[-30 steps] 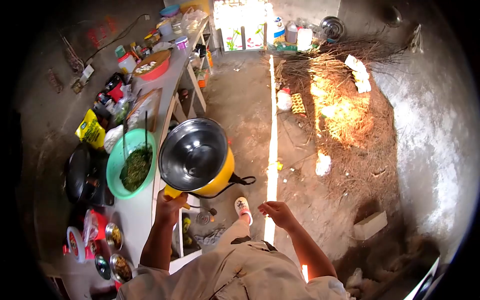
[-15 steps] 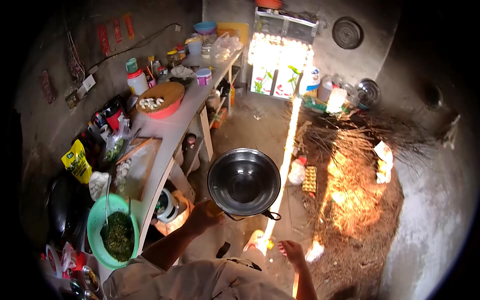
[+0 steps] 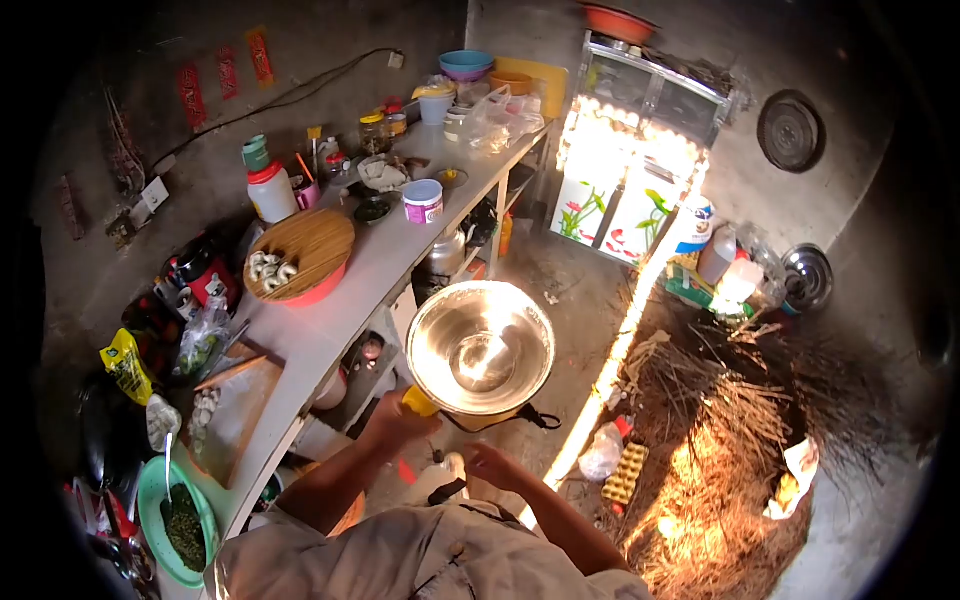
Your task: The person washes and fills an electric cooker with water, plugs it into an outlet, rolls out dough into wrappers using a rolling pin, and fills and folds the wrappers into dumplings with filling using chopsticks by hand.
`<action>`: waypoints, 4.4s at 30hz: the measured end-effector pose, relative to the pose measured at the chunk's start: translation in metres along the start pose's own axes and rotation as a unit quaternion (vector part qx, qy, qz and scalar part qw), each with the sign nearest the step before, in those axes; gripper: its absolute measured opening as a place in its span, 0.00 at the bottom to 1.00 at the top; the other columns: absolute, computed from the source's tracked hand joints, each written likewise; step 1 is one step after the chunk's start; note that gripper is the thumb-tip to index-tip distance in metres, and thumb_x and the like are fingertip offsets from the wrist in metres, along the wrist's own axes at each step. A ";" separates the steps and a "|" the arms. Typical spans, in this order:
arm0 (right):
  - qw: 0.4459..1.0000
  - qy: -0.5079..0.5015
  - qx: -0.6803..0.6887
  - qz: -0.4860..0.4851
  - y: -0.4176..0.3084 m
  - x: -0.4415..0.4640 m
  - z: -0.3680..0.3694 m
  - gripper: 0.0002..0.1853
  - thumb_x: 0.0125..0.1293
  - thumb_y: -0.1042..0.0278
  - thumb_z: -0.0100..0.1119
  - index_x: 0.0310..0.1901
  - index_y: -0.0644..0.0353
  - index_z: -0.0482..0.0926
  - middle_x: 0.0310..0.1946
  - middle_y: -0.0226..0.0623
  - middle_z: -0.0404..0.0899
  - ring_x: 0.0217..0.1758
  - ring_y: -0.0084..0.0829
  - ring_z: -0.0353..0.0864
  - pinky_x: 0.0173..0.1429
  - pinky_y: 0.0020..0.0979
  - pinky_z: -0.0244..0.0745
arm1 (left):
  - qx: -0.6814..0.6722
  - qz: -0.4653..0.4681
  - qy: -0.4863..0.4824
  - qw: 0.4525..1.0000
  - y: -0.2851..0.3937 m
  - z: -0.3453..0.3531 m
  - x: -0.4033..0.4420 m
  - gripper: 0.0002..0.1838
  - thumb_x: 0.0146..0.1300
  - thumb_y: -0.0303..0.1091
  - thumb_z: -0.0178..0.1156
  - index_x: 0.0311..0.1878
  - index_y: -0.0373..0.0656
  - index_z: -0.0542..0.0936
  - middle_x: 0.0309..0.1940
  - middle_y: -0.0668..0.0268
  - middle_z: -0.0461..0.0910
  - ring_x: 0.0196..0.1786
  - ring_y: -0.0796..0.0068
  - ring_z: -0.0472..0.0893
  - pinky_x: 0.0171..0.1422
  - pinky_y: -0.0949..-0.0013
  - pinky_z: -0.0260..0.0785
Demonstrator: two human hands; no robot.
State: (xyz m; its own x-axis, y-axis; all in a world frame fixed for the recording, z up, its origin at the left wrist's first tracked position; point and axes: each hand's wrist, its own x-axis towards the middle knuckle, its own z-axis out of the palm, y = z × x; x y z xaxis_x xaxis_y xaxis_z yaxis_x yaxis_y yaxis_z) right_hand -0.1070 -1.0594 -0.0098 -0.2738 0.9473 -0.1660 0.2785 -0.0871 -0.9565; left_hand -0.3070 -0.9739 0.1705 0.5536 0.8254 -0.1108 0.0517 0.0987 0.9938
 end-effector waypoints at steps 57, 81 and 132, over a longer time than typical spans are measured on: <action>0.931 0.024 -0.123 -0.344 -0.101 1.121 -0.645 0.07 0.55 0.79 0.56 0.35 0.57 0.76 0.29 0.38 0.77 0.28 0.35 0.78 0.32 0.30 0.74 | -0.152 0.098 0.521 0.834 -0.046 -0.359 1.084 0.08 0.51 0.28 0.58 0.35 0.38 0.75 0.24 0.71 0.76 0.27 0.82 0.74 0.31 0.78 0.64; 0.977 0.023 0.194 0.084 -0.064 1.219 -0.614 0.10 0.59 0.74 0.56 0.33 0.58 0.63 0.29 0.35 0.73 0.30 0.26 0.77 0.37 0.29 0.77 | -0.023 -0.095 0.616 0.782 -0.124 -0.407 1.150 0.16 0.48 0.36 0.64 0.38 0.37 0.76 0.25 0.68 0.77 0.28 0.75 0.74 0.36 0.71 0.67; 0.940 0.006 0.275 -0.199 -0.259 1.441 -0.705 0.13 0.60 0.66 0.59 0.44 0.62 0.71 0.33 0.32 0.76 0.32 0.24 0.76 0.41 0.23 0.73 | -0.227 0.099 0.580 0.776 -0.010 -0.385 1.058 0.19 0.52 0.19 0.55 0.49 0.42 0.68 0.40 0.72 0.72 0.39 0.83 0.71 0.44 0.79 0.65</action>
State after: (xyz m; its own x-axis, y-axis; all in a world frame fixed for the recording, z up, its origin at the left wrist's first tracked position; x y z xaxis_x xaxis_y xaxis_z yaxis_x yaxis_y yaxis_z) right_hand 0.0752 0.5454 0.1682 -0.2436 0.9418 0.2316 -0.3638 0.1326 -0.9220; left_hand -0.0421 0.1124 0.0384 -0.6202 0.7692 -0.1540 -0.3823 -0.1250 0.9155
